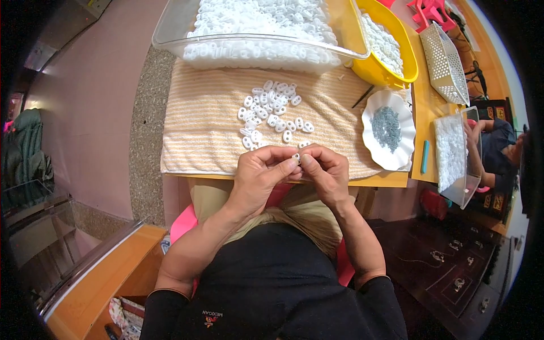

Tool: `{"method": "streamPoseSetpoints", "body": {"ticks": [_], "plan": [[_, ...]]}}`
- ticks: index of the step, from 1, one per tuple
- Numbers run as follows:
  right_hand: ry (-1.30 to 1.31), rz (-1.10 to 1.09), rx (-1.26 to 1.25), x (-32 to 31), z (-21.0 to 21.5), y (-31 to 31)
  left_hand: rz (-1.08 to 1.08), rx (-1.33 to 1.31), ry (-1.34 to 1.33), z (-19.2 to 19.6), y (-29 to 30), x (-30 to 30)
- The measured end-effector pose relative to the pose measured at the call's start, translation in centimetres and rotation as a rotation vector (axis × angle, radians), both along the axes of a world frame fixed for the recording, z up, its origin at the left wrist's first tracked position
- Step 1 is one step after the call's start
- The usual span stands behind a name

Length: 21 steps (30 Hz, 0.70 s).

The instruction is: Assembling small white plastic components by inserting small grey pins manually and with tweezers.

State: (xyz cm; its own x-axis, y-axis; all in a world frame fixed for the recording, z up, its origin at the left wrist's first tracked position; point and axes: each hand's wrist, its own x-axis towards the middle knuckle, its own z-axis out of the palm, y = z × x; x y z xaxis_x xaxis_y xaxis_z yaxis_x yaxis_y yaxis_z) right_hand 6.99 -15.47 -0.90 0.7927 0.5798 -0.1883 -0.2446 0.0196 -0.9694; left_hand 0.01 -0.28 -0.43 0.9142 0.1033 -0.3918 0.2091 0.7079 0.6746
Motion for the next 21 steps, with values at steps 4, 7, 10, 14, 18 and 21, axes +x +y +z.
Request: {"method": "streamPoseSetpoints", "body": {"ticks": [4,7,10,14,18,21], "plan": [[-0.078,-0.004,-0.034,-0.2,0.4,0.3,-0.005,0.034,-0.013,-0.2,0.0,-0.1],[-0.101,-0.007,-0.044,-0.4,0.5,0.4,0.013,0.077,-0.023,-0.2,-0.2,-0.3],[-0.059,-0.022,-0.025,-0.6,0.5,0.6,0.016,0.116,-0.012,-0.3,-0.3,-0.4],[-0.1,-0.015,-0.026,-0.4,0.6,0.5,0.021,0.127,-0.042,-0.4,-0.4,-0.4],[-0.116,-0.013,-0.022,-0.2,1.0,0.4,0.027,0.072,-0.071,-0.1,-0.4,-0.2],[-0.12,0.008,-0.061,0.2,1.1,0.1,0.025,0.069,-0.079,-0.1,-0.4,-0.2]]}}
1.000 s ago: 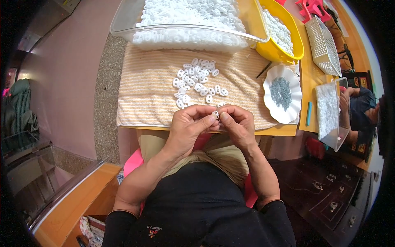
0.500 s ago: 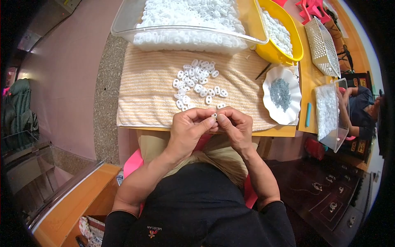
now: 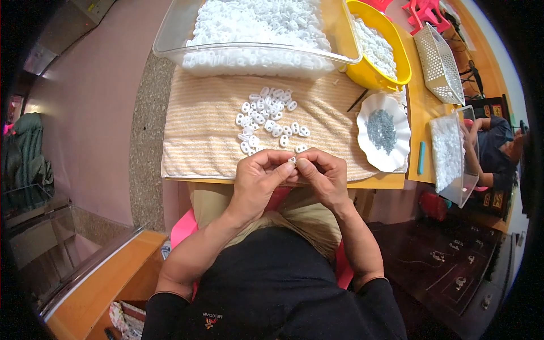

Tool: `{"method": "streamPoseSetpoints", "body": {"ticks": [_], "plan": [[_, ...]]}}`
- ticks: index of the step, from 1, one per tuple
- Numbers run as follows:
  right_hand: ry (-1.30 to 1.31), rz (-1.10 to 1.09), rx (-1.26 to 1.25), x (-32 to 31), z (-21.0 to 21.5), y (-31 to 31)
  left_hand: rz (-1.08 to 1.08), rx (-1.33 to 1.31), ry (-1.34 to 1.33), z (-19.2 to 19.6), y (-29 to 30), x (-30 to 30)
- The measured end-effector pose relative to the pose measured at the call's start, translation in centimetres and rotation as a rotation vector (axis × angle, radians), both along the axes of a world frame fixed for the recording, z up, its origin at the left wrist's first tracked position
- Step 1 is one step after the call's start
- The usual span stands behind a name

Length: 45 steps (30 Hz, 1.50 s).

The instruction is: Assembling small white plastic components by inserting small grey pins manually and with tweezers.

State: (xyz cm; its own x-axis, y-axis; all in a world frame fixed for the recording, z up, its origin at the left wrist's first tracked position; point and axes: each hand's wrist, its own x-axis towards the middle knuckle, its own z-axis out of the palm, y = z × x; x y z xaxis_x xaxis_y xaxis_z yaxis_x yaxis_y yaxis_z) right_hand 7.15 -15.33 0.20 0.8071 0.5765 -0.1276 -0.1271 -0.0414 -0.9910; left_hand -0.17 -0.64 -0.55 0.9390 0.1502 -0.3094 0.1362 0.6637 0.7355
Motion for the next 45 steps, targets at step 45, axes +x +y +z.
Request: {"method": "streamPoseSetpoints", "body": {"ticks": [45], "plan": [[-0.692,0.044,-0.558,5.1,0.7,0.2,0.061,-0.065,0.044,0.2,0.8,0.0]]}}
